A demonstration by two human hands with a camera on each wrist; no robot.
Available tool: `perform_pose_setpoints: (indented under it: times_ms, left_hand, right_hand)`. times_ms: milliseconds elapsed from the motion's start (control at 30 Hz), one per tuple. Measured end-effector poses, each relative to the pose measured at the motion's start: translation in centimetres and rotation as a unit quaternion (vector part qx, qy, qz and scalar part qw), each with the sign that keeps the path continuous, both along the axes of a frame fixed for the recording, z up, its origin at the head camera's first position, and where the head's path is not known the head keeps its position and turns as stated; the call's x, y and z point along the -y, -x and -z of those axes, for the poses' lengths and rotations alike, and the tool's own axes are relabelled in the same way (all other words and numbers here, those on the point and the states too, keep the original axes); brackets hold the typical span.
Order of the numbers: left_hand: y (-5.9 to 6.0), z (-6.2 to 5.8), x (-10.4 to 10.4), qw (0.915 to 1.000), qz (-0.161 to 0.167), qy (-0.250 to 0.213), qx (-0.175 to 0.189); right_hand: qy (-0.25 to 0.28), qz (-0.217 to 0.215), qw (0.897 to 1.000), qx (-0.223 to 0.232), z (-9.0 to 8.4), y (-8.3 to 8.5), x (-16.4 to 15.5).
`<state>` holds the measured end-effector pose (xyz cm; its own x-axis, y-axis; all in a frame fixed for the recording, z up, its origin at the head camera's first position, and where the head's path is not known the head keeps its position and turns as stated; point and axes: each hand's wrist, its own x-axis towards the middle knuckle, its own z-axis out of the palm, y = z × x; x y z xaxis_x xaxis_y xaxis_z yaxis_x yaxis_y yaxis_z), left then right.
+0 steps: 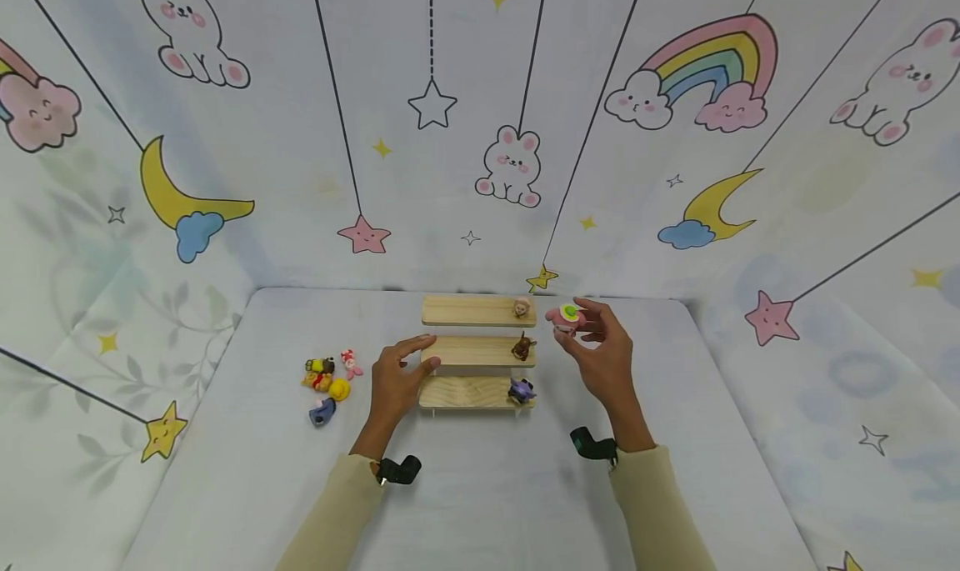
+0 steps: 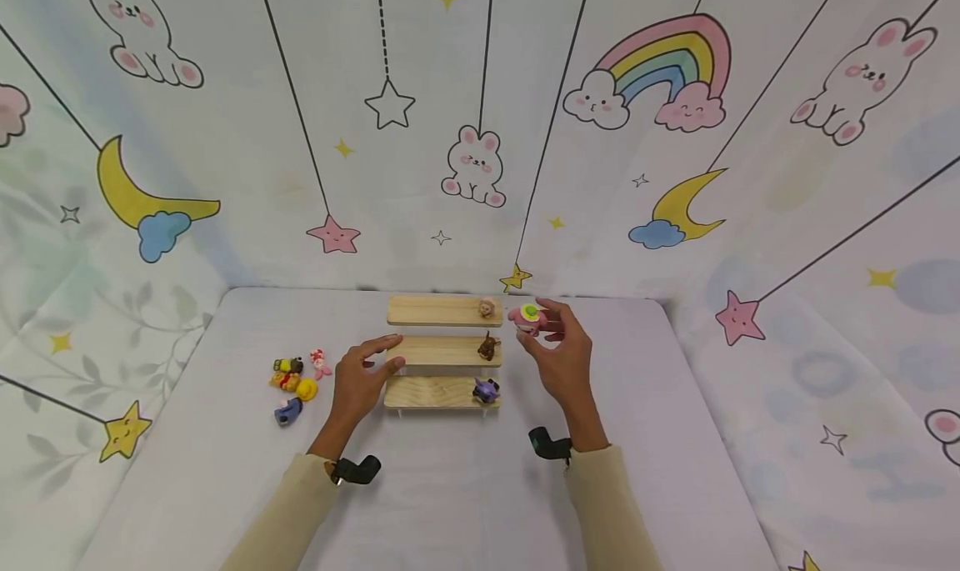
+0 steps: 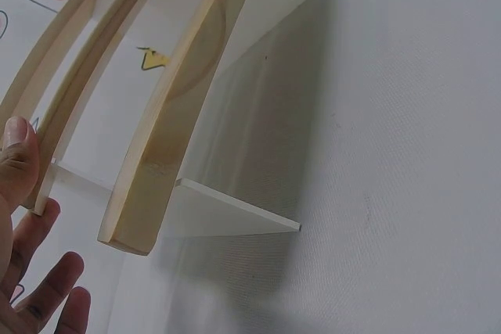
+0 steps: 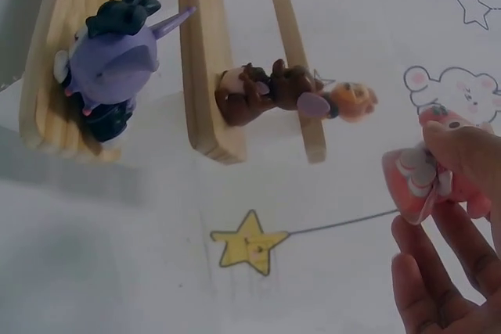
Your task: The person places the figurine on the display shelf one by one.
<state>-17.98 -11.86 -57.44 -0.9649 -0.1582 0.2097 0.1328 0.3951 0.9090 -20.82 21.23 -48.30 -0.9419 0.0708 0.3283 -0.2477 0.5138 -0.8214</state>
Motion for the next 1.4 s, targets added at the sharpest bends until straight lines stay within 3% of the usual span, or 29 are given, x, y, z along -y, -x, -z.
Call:
perform_pose_setpoints:
  times_ms: [367, 667, 1400]
  left_hand:
    - [-0.1, 0.0, 0.0, 1.0, -0.003, 0.0, -0.009]
    - [0.0, 0.3, 0.1, 1.0, -0.001, 0.001, 0.003]
    - [-0.1, 0.2, 0.0, 1.0, -0.005, 0.001, 0.0]
  right_hand:
    - [-0.003, -0.029, 0.999, -0.018, -1.1, 0.8, 1.9]
    - [0.003, -0.047, 0.998, -0.033, -2.1, 1.3, 2.9]
    - [-0.009, -0.082, 0.996, -0.019, -3.1, 2.8, 5.1]
